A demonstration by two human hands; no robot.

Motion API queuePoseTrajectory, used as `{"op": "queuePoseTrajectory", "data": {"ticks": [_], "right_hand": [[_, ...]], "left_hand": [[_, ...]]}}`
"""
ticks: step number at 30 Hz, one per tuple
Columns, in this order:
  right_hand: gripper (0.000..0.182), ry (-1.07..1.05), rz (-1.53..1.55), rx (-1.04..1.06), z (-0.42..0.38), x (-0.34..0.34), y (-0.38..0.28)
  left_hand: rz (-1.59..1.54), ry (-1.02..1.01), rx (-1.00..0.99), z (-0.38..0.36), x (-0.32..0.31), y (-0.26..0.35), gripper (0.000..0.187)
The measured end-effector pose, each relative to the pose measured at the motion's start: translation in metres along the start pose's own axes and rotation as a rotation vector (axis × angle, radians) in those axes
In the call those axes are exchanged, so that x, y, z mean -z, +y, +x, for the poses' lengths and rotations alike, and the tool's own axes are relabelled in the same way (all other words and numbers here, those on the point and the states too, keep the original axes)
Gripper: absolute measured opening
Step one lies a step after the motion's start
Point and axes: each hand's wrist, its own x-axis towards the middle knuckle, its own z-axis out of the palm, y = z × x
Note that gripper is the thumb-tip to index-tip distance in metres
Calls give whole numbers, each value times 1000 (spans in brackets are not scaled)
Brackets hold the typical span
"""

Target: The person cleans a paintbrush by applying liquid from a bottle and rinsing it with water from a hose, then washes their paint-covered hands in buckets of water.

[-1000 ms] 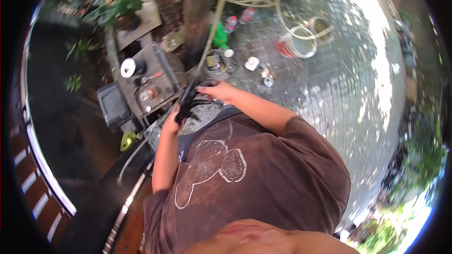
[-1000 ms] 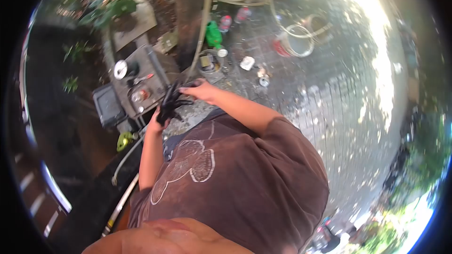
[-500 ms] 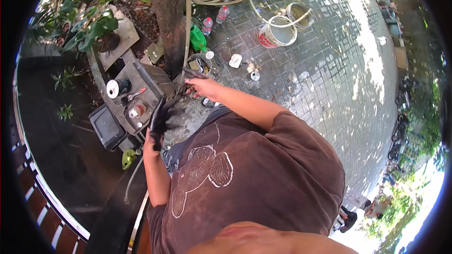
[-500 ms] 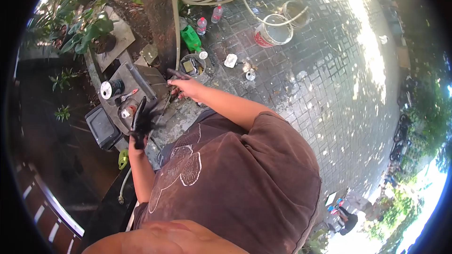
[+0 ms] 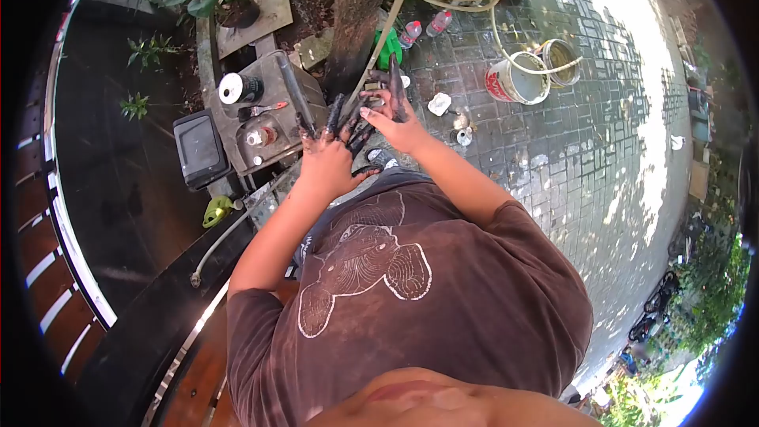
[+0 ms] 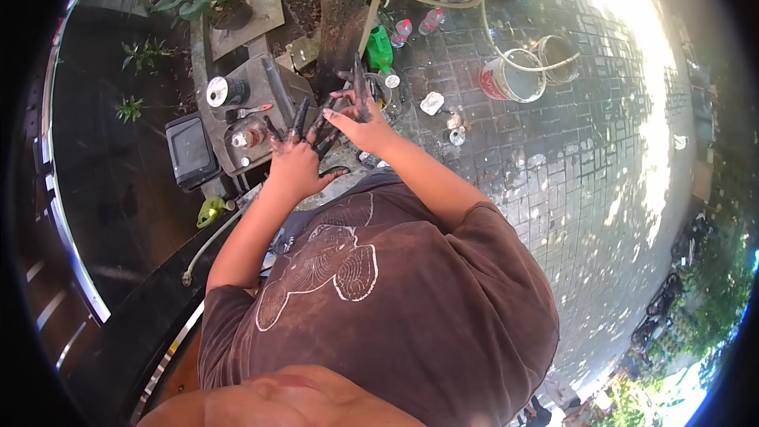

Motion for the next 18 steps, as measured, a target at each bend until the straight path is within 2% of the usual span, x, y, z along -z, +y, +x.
{"op": "queuePoseTrajectory", "data": {"ticks": [2, 5, 6, 9, 10, 13, 14, 18], "right_hand": [[82, -31, -174, 35, 4, -1, 0], [84, -242, -249, 15, 7, -1, -9], [89, -248, -253, -61, 7, -7, -20], [95, -223, -332, -88, 6, -13, -3], [97, -249, -402, -73, 7, -14, 1], [93, -282, -295, -183, 7, -22, 1], [88, -271, -296, -161, 7, -27, 0], [78, -320, -274, -186, 10, -38, -9]], "left_hand": [[-44, 43, 0, -1, -14, 0, 83], [39, -208, -48, -3, -2, 2, 84], [56, -151, -63, -7, -4, 2, 83], [81, -29, -59, -13, -22, -2, 81], [53, -82, -46, -13, -25, -3, 79], [62, -193, -13, -16, -23, -1, 78], [56, -197, 16, -18, -20, 1, 77], [55, -85, 31, -26, -30, 1, 76]]}}
